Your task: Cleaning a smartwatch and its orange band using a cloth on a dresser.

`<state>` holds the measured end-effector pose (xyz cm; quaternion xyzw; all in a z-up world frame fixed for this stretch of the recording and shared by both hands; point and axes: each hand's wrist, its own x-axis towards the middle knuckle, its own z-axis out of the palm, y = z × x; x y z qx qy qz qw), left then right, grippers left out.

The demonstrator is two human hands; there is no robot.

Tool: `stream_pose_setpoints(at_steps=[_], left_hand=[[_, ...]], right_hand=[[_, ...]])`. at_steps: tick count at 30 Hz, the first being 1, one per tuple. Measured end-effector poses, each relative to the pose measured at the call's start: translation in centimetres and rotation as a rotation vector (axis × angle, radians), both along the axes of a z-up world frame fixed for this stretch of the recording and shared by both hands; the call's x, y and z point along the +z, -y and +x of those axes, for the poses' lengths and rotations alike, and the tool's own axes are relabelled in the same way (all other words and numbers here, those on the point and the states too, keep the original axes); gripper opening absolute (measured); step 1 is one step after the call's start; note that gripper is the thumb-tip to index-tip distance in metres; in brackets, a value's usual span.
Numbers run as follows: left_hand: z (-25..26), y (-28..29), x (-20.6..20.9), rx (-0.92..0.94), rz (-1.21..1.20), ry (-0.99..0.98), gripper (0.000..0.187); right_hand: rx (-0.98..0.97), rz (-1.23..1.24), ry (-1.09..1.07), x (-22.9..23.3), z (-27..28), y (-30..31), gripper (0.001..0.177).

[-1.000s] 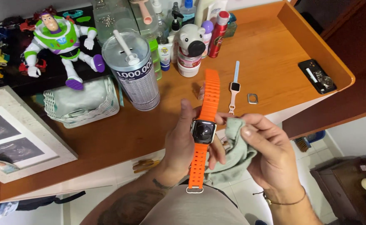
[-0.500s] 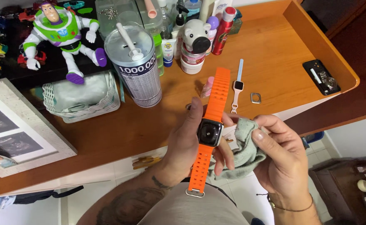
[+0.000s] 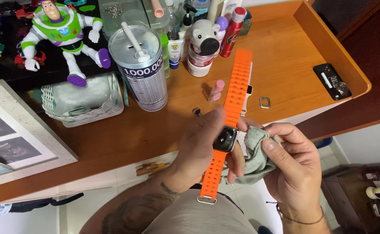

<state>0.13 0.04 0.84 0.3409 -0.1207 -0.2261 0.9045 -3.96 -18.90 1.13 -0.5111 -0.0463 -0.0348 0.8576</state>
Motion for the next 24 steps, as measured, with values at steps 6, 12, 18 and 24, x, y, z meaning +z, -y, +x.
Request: stream_pose_setpoints(at_steps=[6, 12, 18, 24], left_hand=[[0.3, -0.3, 0.3, -0.033, 0.037, 0.050, 0.023], [0.5, 0.1, -0.8, -0.030, -0.011, 0.040, 0.033], [0.5, -0.9, -1.9, -0.026, -0.015, 0.081, 0.046], [1.8, -4.6, -5.2, 0.152, 0.072, 0.031, 0.048]], right_hand=[[-0.011, 0.016, -0.006, -0.3, 0.6, 0.0, 0.017], [-0.073, 0.010, -0.002, -0.3, 1.1, 0.2, 0.016], [-0.100, 0.011, -0.004, -1.5, 2.5, 0.4, 0.015], [-0.061, 0.062, -0.324, -8.9, 8.0, -3.7, 0.020]])
